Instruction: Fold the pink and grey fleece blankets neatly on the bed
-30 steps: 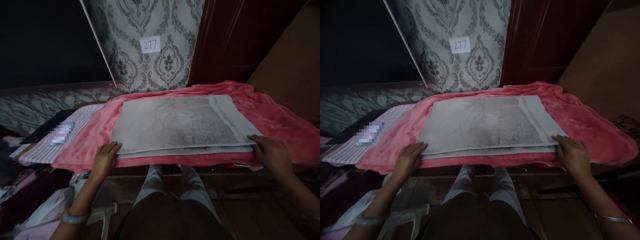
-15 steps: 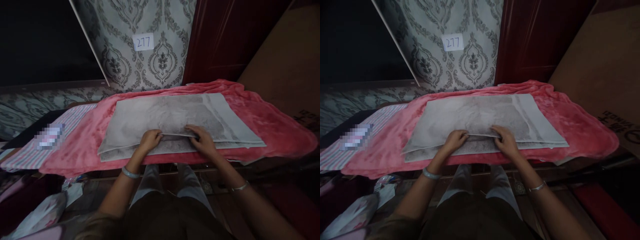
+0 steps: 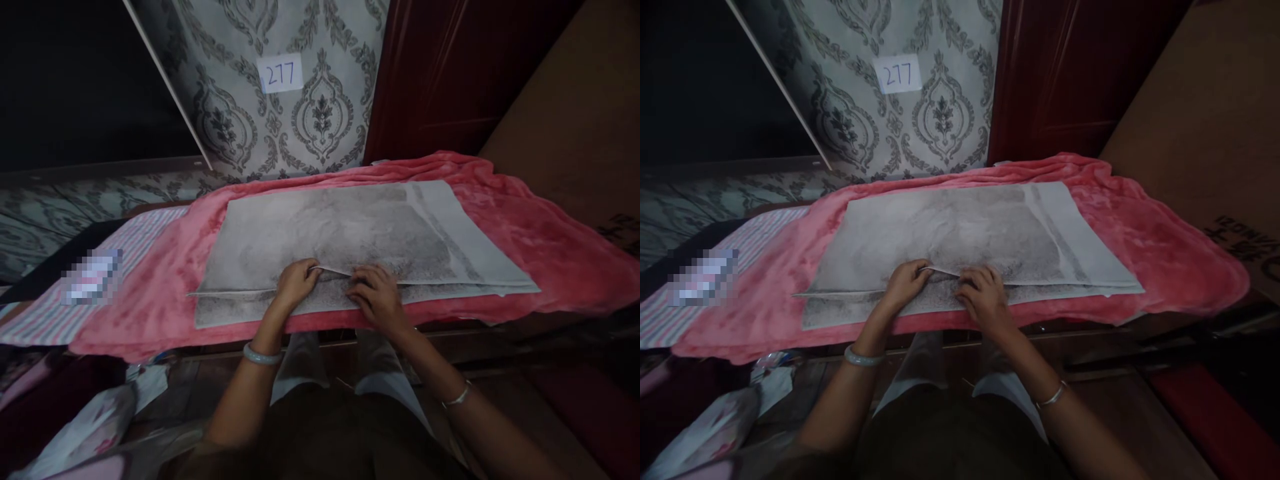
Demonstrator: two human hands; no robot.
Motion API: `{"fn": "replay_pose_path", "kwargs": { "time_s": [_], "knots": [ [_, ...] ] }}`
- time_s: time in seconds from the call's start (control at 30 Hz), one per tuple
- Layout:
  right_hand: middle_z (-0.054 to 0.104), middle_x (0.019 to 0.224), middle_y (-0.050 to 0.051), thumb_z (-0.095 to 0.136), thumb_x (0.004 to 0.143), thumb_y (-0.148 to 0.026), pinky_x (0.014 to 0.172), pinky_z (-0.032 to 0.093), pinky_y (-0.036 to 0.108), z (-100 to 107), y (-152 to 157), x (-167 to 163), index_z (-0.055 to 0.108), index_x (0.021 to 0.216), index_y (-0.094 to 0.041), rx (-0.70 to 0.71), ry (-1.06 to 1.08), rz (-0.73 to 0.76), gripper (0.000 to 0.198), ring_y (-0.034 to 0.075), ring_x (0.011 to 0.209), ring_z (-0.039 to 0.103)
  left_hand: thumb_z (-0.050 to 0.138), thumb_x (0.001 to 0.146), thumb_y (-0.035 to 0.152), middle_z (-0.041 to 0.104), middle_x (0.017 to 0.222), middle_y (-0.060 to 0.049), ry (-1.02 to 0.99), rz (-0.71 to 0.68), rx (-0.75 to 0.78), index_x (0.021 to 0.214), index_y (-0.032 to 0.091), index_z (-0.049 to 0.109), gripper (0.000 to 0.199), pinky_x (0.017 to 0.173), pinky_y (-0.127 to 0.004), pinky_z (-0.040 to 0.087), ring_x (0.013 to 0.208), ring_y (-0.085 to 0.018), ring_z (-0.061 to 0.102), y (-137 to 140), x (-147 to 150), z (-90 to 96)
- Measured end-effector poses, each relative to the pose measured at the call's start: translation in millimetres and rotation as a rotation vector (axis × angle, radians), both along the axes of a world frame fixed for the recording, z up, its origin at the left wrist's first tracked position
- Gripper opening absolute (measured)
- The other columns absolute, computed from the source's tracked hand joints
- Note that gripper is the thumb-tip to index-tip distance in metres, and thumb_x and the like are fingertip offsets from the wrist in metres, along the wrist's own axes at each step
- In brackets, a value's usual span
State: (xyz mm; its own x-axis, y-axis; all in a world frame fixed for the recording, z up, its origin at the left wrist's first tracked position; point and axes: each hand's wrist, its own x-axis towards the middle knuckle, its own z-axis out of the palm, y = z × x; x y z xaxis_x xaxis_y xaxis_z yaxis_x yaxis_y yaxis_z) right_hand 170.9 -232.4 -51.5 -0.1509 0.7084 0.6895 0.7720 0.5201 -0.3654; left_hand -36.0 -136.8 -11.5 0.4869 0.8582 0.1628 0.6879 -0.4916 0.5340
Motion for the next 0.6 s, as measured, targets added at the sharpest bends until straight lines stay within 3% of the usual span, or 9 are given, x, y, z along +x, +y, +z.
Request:
{"fn": "replay_pose_path", "kwargs": {
  "time_s": [0.17, 0.43, 0.6],
  "knots": [
    [0.068, 0.09, 0.003, 0.047, 0.098, -0.027, 0.101, 0.042, 0.047, -1.8, 0.5, -1.2, 0.062, 0.086, -0.026, -0.082, 0.27, 0.021, 0.019, 0.024, 0.098, 0.063, 0.052, 0.092, 0.024, 0.074, 0.091, -0.007, 0.008, 0.013, 0.021, 0.098, 0.019, 0.073, 0.023, 0.079, -0.03, 0.046, 0.085, -0.02, 0.065, -3.0, -0.4, -1.6],
    [0.069, 0.091, 0.003, 0.047, 0.098, -0.032, 0.094, 0.043, 0.043, -2.6, -0.5, -0.7, 0.06, 0.088, -0.026, -0.134, 0.312, 0.009, 0.017, 0.024, 0.096, 0.063, 0.053, 0.093, 0.022, 0.075, 0.096, -0.007, 0.027, 0.02, 0.043, 0.099, 0.019, 0.073, 0.021, 0.083, -0.03, 0.048, 0.092, -0.021, 0.066, -4.8, 0.6, -1.5],
    [0.07, 0.087, 0.002, 0.049, 0.095, -0.029, 0.109, 0.031, 0.051, 0.8, -2.1, -7.4, 0.062, 0.087, -0.026, -0.163, 0.284, 0.035, 0.015, 0.023, 0.097, 0.063, 0.052, 0.093, 0.021, 0.075, 0.099, -0.007, 0.053, 0.028, 0.051, 0.103, 0.019, 0.072, 0.023, 0.086, -0.031, 0.049, 0.096, -0.022, 0.067, -6.7, 0.8, -0.3]
  ]
}}
